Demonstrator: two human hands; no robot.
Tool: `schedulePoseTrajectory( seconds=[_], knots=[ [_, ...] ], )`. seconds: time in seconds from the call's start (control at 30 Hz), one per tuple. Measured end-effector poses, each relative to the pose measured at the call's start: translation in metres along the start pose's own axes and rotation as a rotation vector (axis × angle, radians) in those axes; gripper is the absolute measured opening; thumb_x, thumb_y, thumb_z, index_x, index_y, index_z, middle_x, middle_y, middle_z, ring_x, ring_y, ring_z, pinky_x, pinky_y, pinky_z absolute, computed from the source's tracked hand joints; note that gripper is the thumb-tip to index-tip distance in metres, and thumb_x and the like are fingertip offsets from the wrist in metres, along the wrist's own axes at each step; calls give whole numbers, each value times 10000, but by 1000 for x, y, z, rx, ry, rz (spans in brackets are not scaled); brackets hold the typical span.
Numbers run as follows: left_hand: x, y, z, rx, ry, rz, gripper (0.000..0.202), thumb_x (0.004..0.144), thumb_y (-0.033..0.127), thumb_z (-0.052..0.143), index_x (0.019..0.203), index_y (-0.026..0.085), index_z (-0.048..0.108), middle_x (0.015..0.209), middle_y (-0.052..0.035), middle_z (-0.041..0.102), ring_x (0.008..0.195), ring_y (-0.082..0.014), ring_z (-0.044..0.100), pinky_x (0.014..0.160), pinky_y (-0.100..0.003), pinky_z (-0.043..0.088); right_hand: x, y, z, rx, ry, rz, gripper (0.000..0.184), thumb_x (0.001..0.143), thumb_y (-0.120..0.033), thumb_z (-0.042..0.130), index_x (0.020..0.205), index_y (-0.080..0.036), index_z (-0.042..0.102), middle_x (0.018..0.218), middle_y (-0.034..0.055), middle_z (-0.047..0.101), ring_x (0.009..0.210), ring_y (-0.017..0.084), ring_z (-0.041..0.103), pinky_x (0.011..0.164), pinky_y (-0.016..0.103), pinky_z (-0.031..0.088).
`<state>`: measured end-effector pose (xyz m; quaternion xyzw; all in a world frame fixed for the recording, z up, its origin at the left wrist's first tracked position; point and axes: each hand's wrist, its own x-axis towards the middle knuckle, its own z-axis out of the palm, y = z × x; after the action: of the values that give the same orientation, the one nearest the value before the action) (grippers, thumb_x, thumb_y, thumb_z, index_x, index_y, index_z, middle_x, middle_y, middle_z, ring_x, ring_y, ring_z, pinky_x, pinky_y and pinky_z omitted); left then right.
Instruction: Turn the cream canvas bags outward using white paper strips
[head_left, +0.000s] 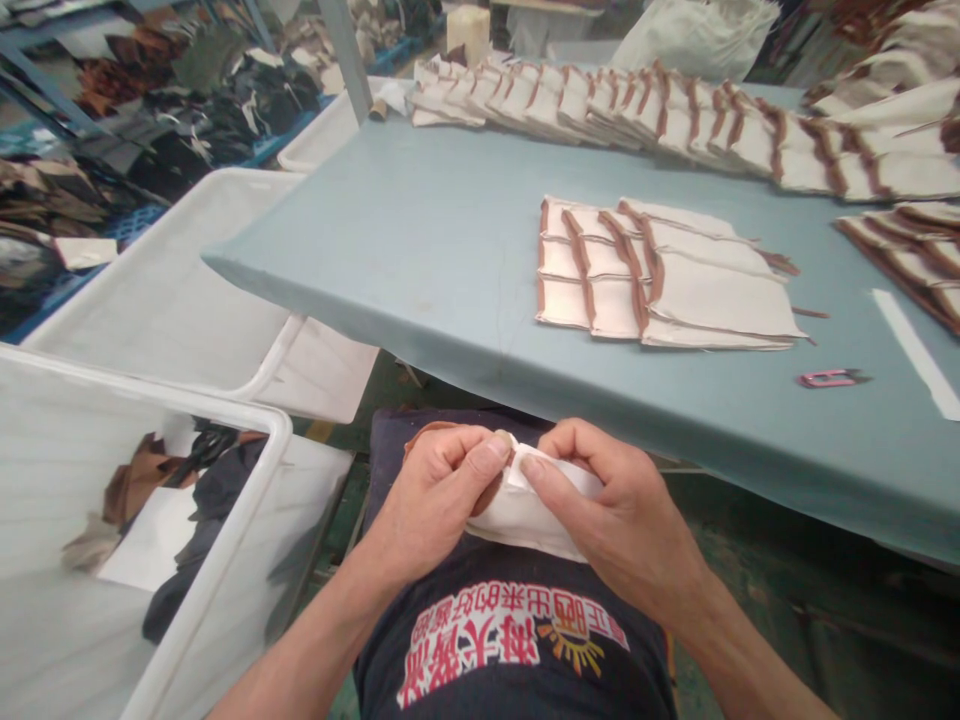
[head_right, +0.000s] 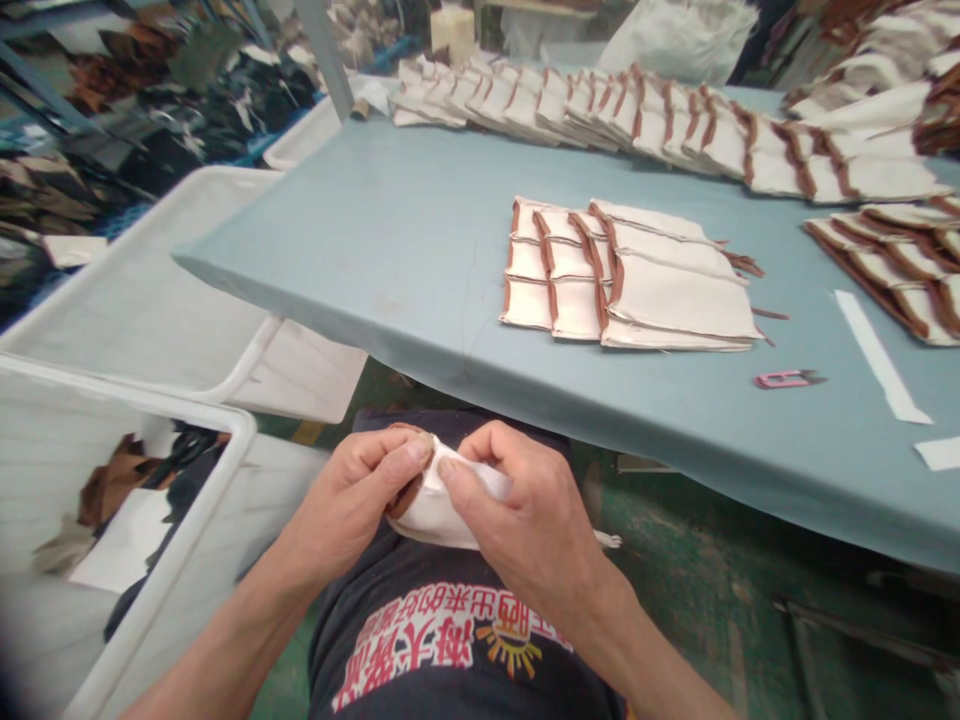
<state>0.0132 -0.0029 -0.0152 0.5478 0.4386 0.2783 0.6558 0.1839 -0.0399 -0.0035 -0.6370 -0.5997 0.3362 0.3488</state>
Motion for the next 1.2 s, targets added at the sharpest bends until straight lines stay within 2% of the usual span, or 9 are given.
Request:
schedulePoseTrajectory(
  seconds=[0.23,0.57,0.73,0.8,0.87,0.93,1.07,1.2],
  knots=[
    [1,-6,-1,-12,33,14,484,983,482,531,616,192,406,570,62,313,528,-80,253,484,-244,206,1,-1,9,-6,64,17,234,855,-341,569,656,-232,514,560,-45,517,499,123,466,495,244,348],
    [0,-6,5,97,119,49,486,990,441,514,599,193,364,580,58,306,544,-82,271,499,-247,224,5,2,13,30,59,83,249,842,-389,566,654,-238,505,581,-38,540,535,139,506,532,254,373],
    [1,-6,4,33,113,39,458,989,457,489,626,201,378,595,63,288,543,-88,247,494,-248,222,4,1,15,16,87,74,257,841,-397,548,644,-247,477,559,-41,513,512,141,474,528,267,352],
    [-1,-5,2,21,75,31,394,961,436,524,665,182,470,625,52,363,568,-91,307,517,-233,267,3,2,16,16,97,79,254,842,-401,550,651,-246,486,565,-38,522,518,145,480,530,269,349],
    [-3,-2,1,29,25,1,261,901,386,589,776,157,579,695,30,479,621,-101,400,564,-224,335,2,4,18,10,110,80,248,844,-398,555,658,-244,498,573,-34,531,527,147,487,535,269,352],
    [-5,1,3,77,8,-19,183,840,323,630,873,143,627,750,15,550,662,-113,459,602,-226,380,1,7,19,2,121,75,246,847,-390,560,659,-242,505,571,-35,531,524,147,487,537,269,354],
    [-7,3,10,220,80,34,120,837,259,588,817,147,626,722,23,568,638,-105,461,589,-218,380,-3,9,20,14,129,60,246,861,-374,559,662,-239,510,575,-36,544,520,143,500,540,265,362],
    [-6,2,13,307,122,59,166,864,255,543,769,149,628,654,38,542,586,-95,431,546,-215,354,-5,11,20,31,139,43,252,871,-369,557,663,-236,505,572,-41,537,518,135,494,536,259,364]
  ],
)
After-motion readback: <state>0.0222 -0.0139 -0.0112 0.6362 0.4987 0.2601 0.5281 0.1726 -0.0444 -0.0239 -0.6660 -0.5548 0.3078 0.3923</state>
